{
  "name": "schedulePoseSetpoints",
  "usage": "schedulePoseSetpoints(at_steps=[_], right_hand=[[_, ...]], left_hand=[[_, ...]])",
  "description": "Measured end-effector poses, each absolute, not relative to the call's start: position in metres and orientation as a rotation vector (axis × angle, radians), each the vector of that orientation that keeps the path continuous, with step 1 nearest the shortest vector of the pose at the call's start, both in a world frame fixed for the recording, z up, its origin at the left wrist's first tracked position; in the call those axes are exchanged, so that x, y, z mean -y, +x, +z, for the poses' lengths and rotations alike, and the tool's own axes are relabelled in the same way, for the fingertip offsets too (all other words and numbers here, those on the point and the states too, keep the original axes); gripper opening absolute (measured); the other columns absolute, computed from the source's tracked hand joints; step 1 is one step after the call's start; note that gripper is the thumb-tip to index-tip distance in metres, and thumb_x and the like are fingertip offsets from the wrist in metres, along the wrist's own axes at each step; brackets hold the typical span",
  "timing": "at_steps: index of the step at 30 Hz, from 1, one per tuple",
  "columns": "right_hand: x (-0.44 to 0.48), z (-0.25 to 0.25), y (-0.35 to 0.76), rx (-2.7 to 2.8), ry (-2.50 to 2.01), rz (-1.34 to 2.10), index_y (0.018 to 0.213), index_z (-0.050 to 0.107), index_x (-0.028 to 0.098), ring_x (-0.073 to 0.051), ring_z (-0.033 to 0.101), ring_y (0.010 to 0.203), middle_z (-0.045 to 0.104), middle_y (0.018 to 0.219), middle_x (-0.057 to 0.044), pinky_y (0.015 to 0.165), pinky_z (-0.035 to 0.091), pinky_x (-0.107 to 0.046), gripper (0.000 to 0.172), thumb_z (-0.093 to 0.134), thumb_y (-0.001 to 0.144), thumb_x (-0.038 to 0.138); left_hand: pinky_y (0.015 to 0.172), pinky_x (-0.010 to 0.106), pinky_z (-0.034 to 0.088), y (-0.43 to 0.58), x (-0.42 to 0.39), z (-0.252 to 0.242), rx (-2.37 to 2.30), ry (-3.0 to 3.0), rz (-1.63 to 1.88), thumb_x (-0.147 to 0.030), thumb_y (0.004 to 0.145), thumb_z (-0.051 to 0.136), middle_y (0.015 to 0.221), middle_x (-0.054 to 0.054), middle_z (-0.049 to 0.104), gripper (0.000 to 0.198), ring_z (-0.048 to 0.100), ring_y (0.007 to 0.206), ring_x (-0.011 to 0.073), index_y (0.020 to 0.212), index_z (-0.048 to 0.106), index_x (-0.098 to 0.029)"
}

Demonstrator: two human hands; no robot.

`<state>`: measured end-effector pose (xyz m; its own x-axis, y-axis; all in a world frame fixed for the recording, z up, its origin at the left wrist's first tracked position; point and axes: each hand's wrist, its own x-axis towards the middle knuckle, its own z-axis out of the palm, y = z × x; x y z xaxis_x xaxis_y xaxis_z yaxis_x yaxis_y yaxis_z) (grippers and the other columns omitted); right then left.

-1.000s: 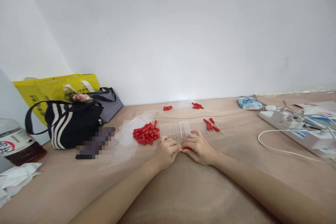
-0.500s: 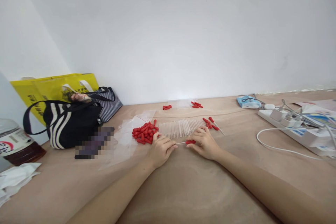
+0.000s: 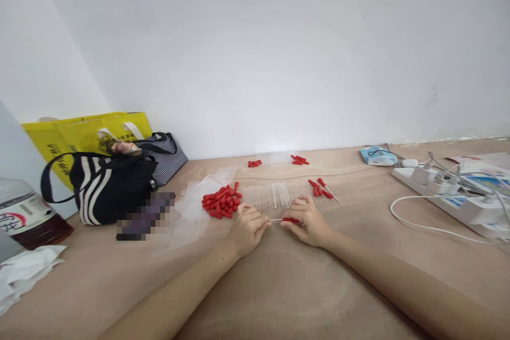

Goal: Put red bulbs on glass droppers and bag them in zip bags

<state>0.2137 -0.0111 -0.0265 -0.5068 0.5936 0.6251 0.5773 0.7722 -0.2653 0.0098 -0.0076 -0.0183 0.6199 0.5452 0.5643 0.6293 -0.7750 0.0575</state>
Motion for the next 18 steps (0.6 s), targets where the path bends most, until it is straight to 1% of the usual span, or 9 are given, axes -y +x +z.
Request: schedulePoseSetpoints(at_steps=[6, 8, 10, 13, 15, 18], right_hand=[[0.010, -0.024, 0.215, 2.215, -0.899, 0.167, 0.073, 0.061, 0.020, -0.014, 0.051, 0.068, 0.060, 0.063, -0.001, 0.082, 0.027, -0.038, 0.017, 0.051, 0.079, 0.031], [0.007, -0.024, 0.214, 2.098, -0.940, 0.338, 0.073, 0.061, 0.020, -0.015, 0.052, 0.072, 0.061, 0.067, -0.002, 0.081, 0.030, -0.039, 0.016, 0.054, 0.077, 0.034], [0.005, -0.025, 0.212, 1.877, -0.955, 0.620, 0.078, 0.060, 0.020, -0.016, 0.054, 0.073, 0.062, 0.073, -0.002, 0.076, 0.035, -0.036, 0.020, 0.059, 0.071, 0.039], [0.003, -0.027, 0.203, 1.540, -0.902, 1.011, 0.081, 0.055, 0.019, -0.014, 0.054, 0.065, 0.059, 0.070, 0.000, 0.064, 0.041, -0.029, 0.031, 0.064, 0.064, 0.043], [0.006, -0.027, 0.195, 1.426, -0.862, 1.117, 0.076, 0.052, 0.019, -0.012, 0.052, 0.061, 0.057, 0.067, 0.001, 0.061, 0.041, -0.026, 0.031, 0.064, 0.063, 0.045], [0.009, -0.028, 0.183, 1.366, -0.805, 1.156, 0.074, 0.051, 0.019, -0.013, 0.053, 0.069, 0.060, 0.075, -0.002, 0.066, 0.042, -0.026, 0.030, 0.062, 0.065, 0.045]], left_hand=[[0.079, 0.036, 0.027, 0.010, 0.008, -0.017, 1.017, -2.708, -0.871, -0.027, 0.087, 0.042, 0.062, 0.000, 0.063, 0.026, 0.053, 0.062, 0.0135, 0.072, 0.061, -0.019], [0.078, 0.036, 0.027, 0.011, 0.008, -0.016, 1.057, -2.705, -0.892, -0.027, 0.087, 0.041, 0.062, 0.000, 0.063, 0.026, 0.053, 0.062, 0.0133, 0.073, 0.061, -0.019], [0.078, 0.035, 0.027, 0.012, 0.009, -0.015, 1.110, -2.690, -0.914, -0.027, 0.088, 0.039, 0.062, -0.001, 0.063, 0.027, 0.053, 0.063, 0.0132, 0.074, 0.061, -0.019], [0.079, 0.036, 0.026, 0.012, 0.009, -0.013, 1.164, -2.668, -0.921, -0.027, 0.089, 0.037, 0.061, -0.001, 0.062, 0.029, 0.053, 0.062, 0.0131, 0.073, 0.060, -0.019], [0.080, 0.036, 0.026, 0.013, 0.009, -0.013, 1.153, -2.665, -0.917, -0.027, 0.089, 0.037, 0.061, -0.001, 0.063, 0.030, 0.053, 0.062, 0.0132, 0.072, 0.060, -0.019], [0.079, 0.036, 0.027, 0.013, 0.010, -0.011, 1.120, -2.676, -0.907, -0.028, 0.088, 0.036, 0.062, 0.000, 0.064, 0.031, 0.052, 0.061, 0.0137, 0.071, 0.060, -0.019]])
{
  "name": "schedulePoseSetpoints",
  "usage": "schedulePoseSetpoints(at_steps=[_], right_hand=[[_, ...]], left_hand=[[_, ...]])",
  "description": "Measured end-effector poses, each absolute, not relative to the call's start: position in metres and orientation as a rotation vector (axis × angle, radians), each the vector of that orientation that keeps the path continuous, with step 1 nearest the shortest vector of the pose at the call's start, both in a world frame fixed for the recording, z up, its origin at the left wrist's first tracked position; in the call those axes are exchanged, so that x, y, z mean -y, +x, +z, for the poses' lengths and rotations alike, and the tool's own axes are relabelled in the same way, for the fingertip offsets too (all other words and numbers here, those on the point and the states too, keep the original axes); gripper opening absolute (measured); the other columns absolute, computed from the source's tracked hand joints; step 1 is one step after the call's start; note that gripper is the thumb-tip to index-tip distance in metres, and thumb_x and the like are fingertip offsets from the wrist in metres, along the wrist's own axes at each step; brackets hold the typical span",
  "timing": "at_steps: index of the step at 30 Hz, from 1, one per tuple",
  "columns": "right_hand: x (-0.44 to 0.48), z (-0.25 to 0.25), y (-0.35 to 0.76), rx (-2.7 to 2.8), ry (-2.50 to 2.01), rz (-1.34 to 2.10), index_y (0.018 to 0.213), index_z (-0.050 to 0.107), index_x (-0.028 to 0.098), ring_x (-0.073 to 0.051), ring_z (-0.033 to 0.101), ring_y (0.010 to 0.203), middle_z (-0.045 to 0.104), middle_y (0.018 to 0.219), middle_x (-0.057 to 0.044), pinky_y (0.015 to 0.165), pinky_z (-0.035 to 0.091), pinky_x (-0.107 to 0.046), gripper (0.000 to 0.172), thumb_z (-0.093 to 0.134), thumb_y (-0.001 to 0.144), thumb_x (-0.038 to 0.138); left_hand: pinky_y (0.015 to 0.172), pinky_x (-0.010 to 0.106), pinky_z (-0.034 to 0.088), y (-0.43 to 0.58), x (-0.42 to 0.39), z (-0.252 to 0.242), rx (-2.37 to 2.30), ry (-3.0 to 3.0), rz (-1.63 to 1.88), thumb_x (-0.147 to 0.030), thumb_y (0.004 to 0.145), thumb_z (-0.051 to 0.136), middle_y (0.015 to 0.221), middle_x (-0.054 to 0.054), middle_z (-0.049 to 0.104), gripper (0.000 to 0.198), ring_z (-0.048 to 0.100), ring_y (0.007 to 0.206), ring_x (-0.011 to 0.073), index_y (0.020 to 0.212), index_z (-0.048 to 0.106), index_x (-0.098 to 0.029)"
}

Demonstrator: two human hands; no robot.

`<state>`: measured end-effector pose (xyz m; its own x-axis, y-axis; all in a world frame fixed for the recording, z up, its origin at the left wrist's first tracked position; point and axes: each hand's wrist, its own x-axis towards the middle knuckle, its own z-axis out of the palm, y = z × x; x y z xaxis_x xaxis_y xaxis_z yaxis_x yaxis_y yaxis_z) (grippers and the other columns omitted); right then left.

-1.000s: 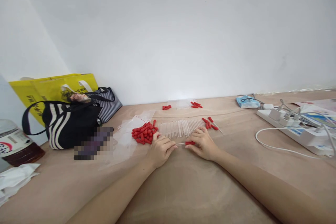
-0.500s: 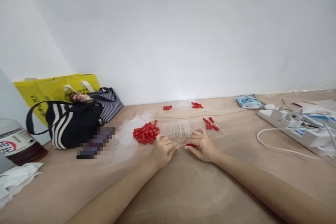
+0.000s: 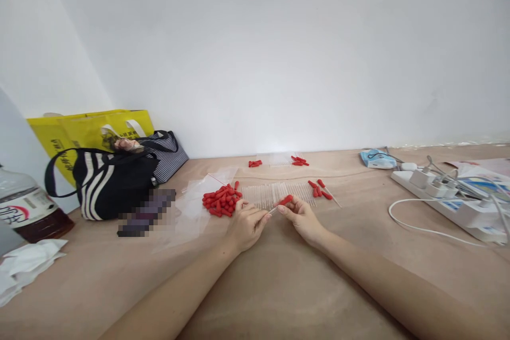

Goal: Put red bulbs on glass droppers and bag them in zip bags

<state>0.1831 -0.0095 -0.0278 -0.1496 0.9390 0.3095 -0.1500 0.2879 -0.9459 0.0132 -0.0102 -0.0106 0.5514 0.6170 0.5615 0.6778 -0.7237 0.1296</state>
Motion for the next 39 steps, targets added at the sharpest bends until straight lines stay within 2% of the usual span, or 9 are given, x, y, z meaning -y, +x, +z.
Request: schedulePoseSetpoints(at_steps=[3, 5, 7, 11, 13, 21, 27, 33, 39], right_hand=[[0.004, -0.025, 0.184, 1.375, -0.851, 1.122, 0.086, 0.054, 0.018, -0.014, 0.053, 0.068, 0.062, 0.082, -0.005, 0.063, 0.042, -0.026, 0.034, 0.056, 0.069, 0.048], [-0.008, -0.019, 0.198, 1.399, -0.953, 0.994, 0.097, 0.053, 0.017, -0.014, 0.053, 0.064, 0.063, 0.081, -0.006, 0.058, 0.042, -0.026, 0.043, 0.051, 0.072, 0.050], [-0.023, -0.011, 0.222, 1.421, -1.050, 0.798, 0.104, 0.054, 0.015, -0.014, 0.054, 0.067, 0.063, 0.079, -0.006, 0.060, 0.041, -0.026, 0.047, 0.047, 0.073, 0.050], [-0.045, -0.005, 0.275, 1.504, -1.592, 0.408, 0.094, 0.062, 0.016, -0.015, 0.055, 0.060, 0.063, 0.067, -0.003, 0.054, 0.037, -0.024, 0.040, 0.047, 0.073, 0.046], [-0.048, -0.008, 0.293, 1.466, -1.714, 0.351, 0.085, 0.066, 0.015, -0.017, 0.056, 0.059, 0.063, 0.064, -0.006, 0.052, 0.035, -0.025, 0.037, 0.052, 0.070, 0.045], [-0.053, -0.027, 0.304, 1.477, -2.058, 0.143, 0.079, 0.067, 0.018, -0.023, 0.059, 0.072, 0.066, 0.076, -0.010, 0.054, 0.034, -0.026, 0.037, 0.053, 0.067, 0.050], [-0.048, -0.020, 0.304, 1.453, -2.060, 0.156, 0.077, 0.064, 0.018, -0.020, 0.059, 0.071, 0.066, 0.079, -0.008, 0.053, 0.035, -0.025, 0.035, 0.047, 0.072, 0.048], [-0.032, -0.012, 0.314, 1.589, -2.076, 0.288, 0.067, 0.064, 0.019, -0.016, 0.057, 0.057, 0.064, 0.062, -0.005, 0.049, 0.032, -0.024, 0.027, 0.050, 0.069, 0.042], [-0.028, -0.008, 0.315, 1.673, -2.145, 0.277, 0.071, 0.067, 0.023, -0.020, 0.059, 0.068, 0.066, 0.073, -0.004, 0.051, 0.032, -0.025, 0.023, 0.054, 0.066, 0.041]], left_hand=[[0.080, 0.036, 0.027, 0.013, 0.012, -0.008, 1.104, -2.716, -0.915, -0.030, 0.087, 0.038, 0.071, 0.001, 0.066, 0.025, 0.055, 0.069, 0.0155, 0.085, 0.061, -0.019], [0.081, 0.036, 0.028, 0.013, 0.012, -0.007, 1.112, -2.743, -0.930, -0.032, 0.086, 0.040, 0.079, 0.002, 0.066, 0.024, 0.055, 0.077, 0.0168, 0.096, 0.058, -0.020], [0.081, 0.036, 0.028, 0.013, 0.012, -0.006, 1.137, -2.752, -0.927, -0.032, 0.086, 0.040, 0.082, 0.002, 0.066, 0.024, 0.055, 0.079, 0.0172, 0.097, 0.058, -0.020], [0.079, 0.036, 0.029, 0.014, 0.010, -0.007, 1.150, -2.772, -0.859, -0.029, 0.088, 0.036, 0.078, 0.002, 0.065, 0.028, 0.054, 0.076, 0.0164, 0.081, 0.060, -0.019], [0.078, 0.035, 0.029, 0.014, 0.010, -0.009, 1.156, -2.787, -0.832, -0.028, 0.089, 0.032, 0.076, 0.002, 0.064, 0.033, 0.053, 0.075, 0.0160, 0.076, 0.060, -0.019], [0.078, 0.036, 0.028, 0.013, 0.009, -0.010, 1.156, -2.817, -0.820, -0.028, 0.091, 0.028, 0.076, 0.001, 0.063, 0.037, 0.051, 0.074, 0.0156, 0.077, 0.061, -0.019], [0.078, 0.036, 0.028, 0.013, 0.009, -0.009, 1.156, -2.823, -0.804, -0.028, 0.091, 0.027, 0.075, 0.001, 0.062, 0.039, 0.051, 0.073, 0.0158, 0.077, 0.062, -0.020], [0.077, 0.035, 0.029, 0.012, 0.009, -0.010, 1.153, -2.824, -0.826, -0.028, 0.091, 0.027, 0.074, 0.001, 0.062, 0.038, 0.052, 0.073, 0.0152, 0.078, 0.062, -0.020], [0.077, 0.035, 0.028, 0.012, 0.010, -0.009, 1.175, -2.822, -0.816, -0.028, 0.091, 0.028, 0.074, 0.001, 0.062, 0.037, 0.052, 0.074, 0.0154, 0.077, 0.062, -0.020]])
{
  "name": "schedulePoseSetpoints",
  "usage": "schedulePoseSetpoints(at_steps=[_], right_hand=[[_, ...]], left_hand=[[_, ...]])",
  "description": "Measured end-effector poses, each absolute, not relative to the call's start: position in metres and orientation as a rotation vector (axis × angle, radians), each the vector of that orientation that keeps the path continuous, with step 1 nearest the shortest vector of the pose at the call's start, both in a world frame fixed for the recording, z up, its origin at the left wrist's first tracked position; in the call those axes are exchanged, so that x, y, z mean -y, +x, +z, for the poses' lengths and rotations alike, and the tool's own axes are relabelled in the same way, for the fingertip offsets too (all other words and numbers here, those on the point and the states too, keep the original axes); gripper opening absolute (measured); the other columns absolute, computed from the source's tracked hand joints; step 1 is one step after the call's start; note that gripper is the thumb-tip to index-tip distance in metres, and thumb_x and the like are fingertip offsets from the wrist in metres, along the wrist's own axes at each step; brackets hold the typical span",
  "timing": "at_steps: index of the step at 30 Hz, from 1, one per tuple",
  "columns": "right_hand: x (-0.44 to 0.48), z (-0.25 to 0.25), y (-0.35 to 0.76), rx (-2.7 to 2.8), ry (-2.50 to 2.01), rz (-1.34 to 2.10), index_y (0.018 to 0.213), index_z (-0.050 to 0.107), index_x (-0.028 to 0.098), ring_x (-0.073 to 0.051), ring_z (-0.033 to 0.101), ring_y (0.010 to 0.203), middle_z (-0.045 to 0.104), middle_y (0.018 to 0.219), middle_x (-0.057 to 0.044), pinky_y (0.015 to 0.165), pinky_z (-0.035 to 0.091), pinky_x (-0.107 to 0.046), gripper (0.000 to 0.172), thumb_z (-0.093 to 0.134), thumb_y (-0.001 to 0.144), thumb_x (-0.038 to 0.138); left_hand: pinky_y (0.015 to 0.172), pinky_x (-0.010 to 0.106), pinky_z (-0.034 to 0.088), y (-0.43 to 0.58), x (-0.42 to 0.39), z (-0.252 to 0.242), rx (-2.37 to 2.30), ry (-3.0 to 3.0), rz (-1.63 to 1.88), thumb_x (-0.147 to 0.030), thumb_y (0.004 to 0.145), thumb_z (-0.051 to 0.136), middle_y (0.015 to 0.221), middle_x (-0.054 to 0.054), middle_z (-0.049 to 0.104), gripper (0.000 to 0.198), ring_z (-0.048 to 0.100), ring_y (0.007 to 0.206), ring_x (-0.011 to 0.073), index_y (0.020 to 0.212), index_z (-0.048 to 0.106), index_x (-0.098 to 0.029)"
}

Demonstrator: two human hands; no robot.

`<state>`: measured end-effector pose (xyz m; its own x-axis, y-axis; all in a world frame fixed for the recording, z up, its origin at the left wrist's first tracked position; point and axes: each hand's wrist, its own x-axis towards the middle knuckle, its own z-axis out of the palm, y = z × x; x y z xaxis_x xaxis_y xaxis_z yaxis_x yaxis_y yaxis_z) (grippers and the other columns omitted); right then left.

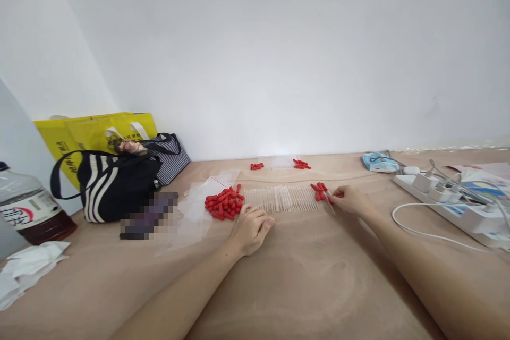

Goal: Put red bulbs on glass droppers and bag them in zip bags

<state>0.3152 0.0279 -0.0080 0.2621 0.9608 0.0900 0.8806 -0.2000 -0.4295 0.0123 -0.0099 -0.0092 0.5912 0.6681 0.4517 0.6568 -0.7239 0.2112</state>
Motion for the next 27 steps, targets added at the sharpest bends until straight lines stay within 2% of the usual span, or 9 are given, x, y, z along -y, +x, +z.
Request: schedulePoseSetpoints(at_steps=[5, 13, 20, 24, 27], right_hand=[[-0.031, -0.013, 0.313, 1.715, -2.170, 0.233, 0.069, 0.067, 0.024, -0.022, 0.059, 0.069, 0.066, 0.071, -0.005, 0.054, 0.033, -0.026, 0.021, 0.054, 0.067, 0.040], [-0.031, -0.015, 0.310, 1.631, -2.114, 0.335, 0.059, 0.065, 0.018, -0.016, 0.056, 0.052, 0.062, 0.054, -0.006, 0.045, 0.030, -0.023, 0.031, 0.049, 0.072, 0.042], [-0.028, -0.004, 0.315, 1.530, -2.022, 0.344, 0.051, 0.061, 0.016, -0.014, 0.050, 0.044, 0.055, 0.043, -0.004, 0.043, 0.028, -0.023, 0.039, 0.051, 0.068, 0.049], [-0.024, -0.005, 0.290, 1.546, -1.645, 0.521, 0.059, 0.063, 0.015, -0.014, 0.052, 0.052, 0.060, 0.056, -0.004, 0.046, 0.034, -0.022, 0.040, 0.047, 0.072, 0.049], [-0.012, -0.010, 0.253, 1.624, -1.363, 0.606, 0.064, 0.062, 0.014, -0.012, 0.049, 0.052, 0.059, 0.058, -0.002, 0.047, 0.035, -0.022, 0.037, 0.052, 0.070, 0.049]], left_hand=[[0.077, 0.035, 0.029, 0.011, 0.010, -0.009, -1.148, 2.789, 0.806, -0.028, 0.091, 0.027, 0.074, 0.001, 0.062, 0.039, 0.053, 0.073, 0.0152, 0.076, 0.062, -0.020], [0.077, 0.036, 0.029, 0.012, 0.010, -0.008, -1.156, 2.782, 0.793, -0.028, 0.091, 0.027, 0.075, 0.001, 0.063, 0.039, 0.053, 0.075, 0.0160, 0.078, 0.062, -0.020], [0.078, 0.036, 0.030, 0.012, 0.010, -0.009, -1.165, 2.785, 0.783, -0.028, 0.091, 0.029, 0.077, 0.001, 0.063, 0.035, 0.054, 0.076, 0.0163, 0.079, 0.061, -0.020], [0.078, 0.035, 0.034, 0.013, 0.009, -0.010, -1.183, 2.759, 0.852, -0.029, 0.086, 0.040, 0.083, 0.002, 0.063, 0.021, 0.055, 0.081, 0.0180, 0.097, 0.056, -0.020], [0.078, 0.033, 0.039, 0.012, 0.008, -0.012, -1.219, 2.709, 0.923, -0.030, 0.082, 0.047, 0.094, 0.005, 0.059, 0.031, 0.053, 0.089, 0.0194, 0.112, 0.048, -0.020]])
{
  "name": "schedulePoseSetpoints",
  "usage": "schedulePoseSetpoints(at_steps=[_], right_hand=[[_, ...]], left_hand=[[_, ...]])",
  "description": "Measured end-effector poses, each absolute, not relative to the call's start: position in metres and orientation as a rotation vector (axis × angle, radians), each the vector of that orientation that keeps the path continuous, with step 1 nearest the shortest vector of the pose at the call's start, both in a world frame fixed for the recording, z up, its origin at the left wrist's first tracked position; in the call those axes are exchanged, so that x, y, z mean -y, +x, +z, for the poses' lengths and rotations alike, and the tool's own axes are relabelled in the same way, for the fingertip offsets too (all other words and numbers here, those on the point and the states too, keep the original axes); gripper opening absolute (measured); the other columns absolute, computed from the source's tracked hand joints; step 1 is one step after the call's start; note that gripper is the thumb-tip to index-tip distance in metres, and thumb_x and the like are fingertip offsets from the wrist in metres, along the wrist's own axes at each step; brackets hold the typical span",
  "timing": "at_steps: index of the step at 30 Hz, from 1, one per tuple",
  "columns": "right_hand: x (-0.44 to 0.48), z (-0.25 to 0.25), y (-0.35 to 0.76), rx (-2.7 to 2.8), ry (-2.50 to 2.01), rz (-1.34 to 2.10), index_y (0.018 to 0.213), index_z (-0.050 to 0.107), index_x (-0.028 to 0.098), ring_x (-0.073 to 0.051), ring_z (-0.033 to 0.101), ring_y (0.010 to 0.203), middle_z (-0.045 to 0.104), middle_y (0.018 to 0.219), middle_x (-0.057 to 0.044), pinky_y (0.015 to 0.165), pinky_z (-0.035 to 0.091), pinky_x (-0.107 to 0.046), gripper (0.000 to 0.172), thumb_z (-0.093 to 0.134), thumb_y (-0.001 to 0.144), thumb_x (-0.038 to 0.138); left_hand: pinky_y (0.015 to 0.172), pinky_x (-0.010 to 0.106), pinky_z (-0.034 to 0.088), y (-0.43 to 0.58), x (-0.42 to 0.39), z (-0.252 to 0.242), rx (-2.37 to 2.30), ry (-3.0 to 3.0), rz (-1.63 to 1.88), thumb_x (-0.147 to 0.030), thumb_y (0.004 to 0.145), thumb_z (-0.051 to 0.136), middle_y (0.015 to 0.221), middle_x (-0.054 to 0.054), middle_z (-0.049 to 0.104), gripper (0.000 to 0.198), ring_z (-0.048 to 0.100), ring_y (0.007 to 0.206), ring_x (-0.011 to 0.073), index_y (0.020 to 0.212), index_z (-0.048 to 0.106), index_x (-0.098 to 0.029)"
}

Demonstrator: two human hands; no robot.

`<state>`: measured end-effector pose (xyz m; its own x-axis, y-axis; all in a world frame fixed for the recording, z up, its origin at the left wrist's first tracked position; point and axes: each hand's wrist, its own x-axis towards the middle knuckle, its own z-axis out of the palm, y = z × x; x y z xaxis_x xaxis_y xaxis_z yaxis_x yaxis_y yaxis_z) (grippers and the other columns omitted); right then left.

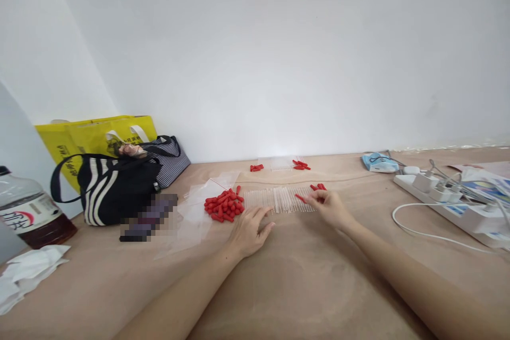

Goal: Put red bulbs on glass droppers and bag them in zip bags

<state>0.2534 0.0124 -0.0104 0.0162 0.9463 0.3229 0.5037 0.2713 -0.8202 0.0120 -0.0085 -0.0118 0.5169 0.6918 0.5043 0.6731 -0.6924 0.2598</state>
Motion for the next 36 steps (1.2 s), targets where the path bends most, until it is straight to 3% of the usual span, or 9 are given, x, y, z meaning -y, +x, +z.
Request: schedulePoseSetpoints(at_steps=[4, 10, 14, 19, 22, 26, 32, 36], right_hand=[[0.009, -0.018, 0.208, 1.780, -1.210, 0.714, 0.068, 0.064, 0.015, -0.010, 0.047, 0.052, 0.061, 0.061, -0.001, 0.047, 0.035, -0.021, 0.030, 0.051, 0.074, 0.040], [0.016, -0.020, 0.195, 1.983, -1.156, 0.584, 0.071, 0.064, 0.018, -0.012, 0.053, 0.061, 0.064, 0.069, -0.001, 0.056, 0.037, -0.022, 0.022, 0.052, 0.075, 0.035], [-0.004, -0.010, 0.205, 1.965, -1.465, 0.353, 0.074, 0.062, 0.019, -0.015, 0.056, 0.071, 0.065, 0.075, -0.002, 0.065, 0.036, -0.025, 0.018, 0.052, 0.074, 0.034], [-0.033, 0.000, 0.204, 1.839, -1.940, 0.224, 0.081, 0.062, 0.018, -0.020, 0.056, 0.085, 0.065, 0.084, -0.006, 0.074, 0.033, -0.032, 0.023, 0.050, 0.073, 0.036], [-0.044, 0.001, 0.199, 1.825, -2.009, 0.234, 0.078, 0.063, 0.017, -0.024, 0.056, 0.086, 0.065, 0.081, -0.009, 0.079, 0.028, -0.039, 0.029, 0.050, 0.071, 0.042], [-0.049, 0.000, 0.195, 1.831, -2.089, 0.253, 0.076, 0.064, 0.019, -0.024, 0.056, 0.085, 0.066, 0.079, -0.009, 0.081, 0.025, -0.043, 0.029, 0.050, 0.070, 0.044], [-0.051, 0.001, 0.196, 1.843, -2.168, 0.272, 0.070, 0.065, 0.018, -0.026, 0.057, 0.084, 0.066, 0.081, -0.010, 0.078, 0.028, -0.042, 0.031, 0.046, 0.070, 0.043], [-0.054, 0.001, 0.196, 1.840, -2.222, 0.272, 0.074, 0.065, 0.018, -0.026, 0.058, 0.084, 0.065, 0.085, -0.011, 0.077, 0.028, -0.043, 0.029, 0.045, 0.071, 0.039]], left_hand=[[0.081, 0.031, 0.042, 0.011, 0.009, -0.011, -1.124, 2.719, 0.964, -0.030, 0.082, 0.048, 0.106, 0.006, 0.054, 0.033, 0.051, 0.097, 0.0187, 0.114, 0.046, -0.022], [0.070, 0.027, 0.042, 0.013, 0.007, -0.011, -0.991, 2.774, 0.832, -0.026, 0.085, 0.045, 0.077, 0.001, 0.062, 0.018, 0.056, 0.075, 0.0156, 0.084, 0.061, -0.019], [0.066, 0.027, 0.041, 0.013, 0.007, -0.011, -1.085, 2.785, 0.846, -0.027, 0.083, 0.046, 0.071, 0.001, 0.060, 0.016, 0.055, 0.069, 0.0150, 0.084, 0.061, -0.019], [0.060, 0.027, 0.039, 0.012, 0.010, -0.011, -1.306, 2.752, 0.824, -0.031, 0.075, 0.053, 0.062, 0.001, 0.053, 0.019, 0.051, 0.061, 0.0153, 0.063, 0.050, -0.017], [0.062, 0.028, 0.040, 0.011, 0.013, -0.006, -1.288, 2.698, 0.801, -0.033, 0.069, 0.058, 0.071, 0.002, 0.054, 0.019, 0.052, 0.068, 0.0175, 0.075, 0.050, -0.017], [0.075, 0.029, 0.042, 0.009, 0.015, 0.002, -1.013, 2.656, 0.733, -0.024, 0.073, 0.053, 0.095, 0.005, 0.054, 0.026, 0.053, 0.085, 0.0183, 0.098, 0.050, -0.019], [0.063, 0.024, 0.044, 0.007, 0.011, -0.003, -0.876, 2.655, 0.630, -0.021, 0.076, 0.049, 0.089, 0.006, 0.054, 0.023, 0.054, 0.067, 0.0136, 0.097, 0.057, -0.017], [0.061, 0.023, 0.043, 0.010, 0.010, -0.006, -0.887, 2.642, 0.664, -0.020, 0.079, 0.045, 0.083, 0.005, 0.055, 0.019, 0.052, 0.066, 0.0130, 0.089, 0.061, -0.017]])
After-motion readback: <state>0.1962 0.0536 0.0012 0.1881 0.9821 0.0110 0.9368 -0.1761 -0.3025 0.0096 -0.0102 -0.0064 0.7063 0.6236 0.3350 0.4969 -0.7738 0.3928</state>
